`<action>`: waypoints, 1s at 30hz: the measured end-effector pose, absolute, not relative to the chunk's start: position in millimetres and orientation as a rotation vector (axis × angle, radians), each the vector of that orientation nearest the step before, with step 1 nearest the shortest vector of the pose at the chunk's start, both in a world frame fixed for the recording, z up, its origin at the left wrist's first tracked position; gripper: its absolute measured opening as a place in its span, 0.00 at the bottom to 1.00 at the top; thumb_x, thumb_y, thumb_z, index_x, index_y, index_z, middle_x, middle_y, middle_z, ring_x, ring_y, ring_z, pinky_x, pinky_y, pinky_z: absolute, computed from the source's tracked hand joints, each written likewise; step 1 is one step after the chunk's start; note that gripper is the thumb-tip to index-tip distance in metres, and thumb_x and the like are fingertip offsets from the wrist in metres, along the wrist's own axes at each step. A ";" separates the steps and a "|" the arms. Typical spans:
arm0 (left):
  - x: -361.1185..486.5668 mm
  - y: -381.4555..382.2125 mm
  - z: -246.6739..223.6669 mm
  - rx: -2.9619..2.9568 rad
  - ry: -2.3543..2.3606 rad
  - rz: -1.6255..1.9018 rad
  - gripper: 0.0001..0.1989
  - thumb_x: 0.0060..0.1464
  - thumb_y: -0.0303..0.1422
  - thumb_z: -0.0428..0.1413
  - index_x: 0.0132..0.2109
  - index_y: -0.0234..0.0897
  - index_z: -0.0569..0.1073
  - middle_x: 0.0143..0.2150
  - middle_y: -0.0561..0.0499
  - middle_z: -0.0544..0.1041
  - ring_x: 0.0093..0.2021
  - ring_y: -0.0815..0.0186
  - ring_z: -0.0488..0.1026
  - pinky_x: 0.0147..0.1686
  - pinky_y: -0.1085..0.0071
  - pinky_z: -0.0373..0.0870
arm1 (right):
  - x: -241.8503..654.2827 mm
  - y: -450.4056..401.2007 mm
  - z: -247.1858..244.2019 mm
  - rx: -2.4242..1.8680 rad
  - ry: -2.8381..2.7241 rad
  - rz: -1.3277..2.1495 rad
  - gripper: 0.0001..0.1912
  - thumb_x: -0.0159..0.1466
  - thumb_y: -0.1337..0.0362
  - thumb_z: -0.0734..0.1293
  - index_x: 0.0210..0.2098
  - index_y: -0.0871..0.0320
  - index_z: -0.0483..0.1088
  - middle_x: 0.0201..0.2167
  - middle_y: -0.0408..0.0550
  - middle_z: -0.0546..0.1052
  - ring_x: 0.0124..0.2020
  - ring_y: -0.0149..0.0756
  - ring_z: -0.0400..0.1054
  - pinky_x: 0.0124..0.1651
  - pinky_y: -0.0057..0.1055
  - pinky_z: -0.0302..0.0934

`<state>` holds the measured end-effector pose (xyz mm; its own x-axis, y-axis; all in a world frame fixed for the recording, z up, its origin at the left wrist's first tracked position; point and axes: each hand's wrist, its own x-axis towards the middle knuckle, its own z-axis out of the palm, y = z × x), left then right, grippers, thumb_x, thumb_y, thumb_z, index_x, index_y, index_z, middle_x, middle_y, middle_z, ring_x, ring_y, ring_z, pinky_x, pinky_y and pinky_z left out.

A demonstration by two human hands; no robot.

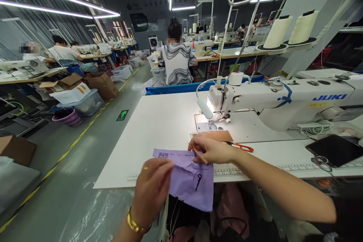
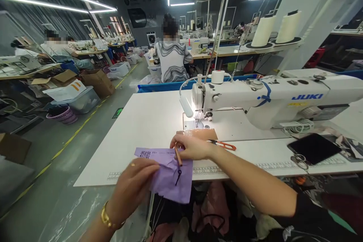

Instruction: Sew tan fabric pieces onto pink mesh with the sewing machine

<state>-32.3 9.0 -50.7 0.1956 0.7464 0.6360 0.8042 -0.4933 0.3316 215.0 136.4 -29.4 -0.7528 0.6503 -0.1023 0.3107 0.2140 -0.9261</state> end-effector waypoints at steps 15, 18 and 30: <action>15.0 28.7 -54.4 -2.642 -1.723 -0.511 0.18 0.57 0.33 0.65 0.53 0.41 0.76 0.58 0.43 0.75 0.57 0.49 0.71 0.55 0.50 0.73 | 211.4 90.9 -24.2 -0.867 -1.736 1.191 0.12 0.75 0.52 0.58 0.41 0.50 0.68 0.30 0.44 0.74 0.35 0.40 0.71 0.42 0.38 0.64; 19.7 24.6 -61.8 -2.604 -1.747 -0.531 0.20 0.58 0.31 0.64 0.57 0.41 0.74 0.59 0.43 0.77 0.58 0.49 0.72 0.55 0.49 0.71 | 200.9 78.5 -36.8 -0.781 -1.614 1.513 0.12 0.74 0.51 0.58 0.46 0.51 0.66 0.29 0.42 0.75 0.36 0.40 0.73 0.45 0.39 0.65; -0.5 11.2 -84.8 -2.431 -1.743 -0.695 0.28 0.57 0.41 0.65 0.64 0.47 0.73 0.66 0.44 0.72 0.62 0.45 0.69 0.58 0.49 0.69 | 190.0 90.0 -65.4 -1.135 -1.823 1.215 0.07 0.70 0.60 0.62 0.35 0.53 0.66 0.27 0.40 0.71 0.31 0.37 0.67 0.34 0.32 0.60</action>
<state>-0.5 11.2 -84.8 0.2540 0.8815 0.3981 0.9134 -0.3539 0.2010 190.0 90.0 -65.4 -0.4046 0.9127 0.0578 0.2980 0.1913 -0.9352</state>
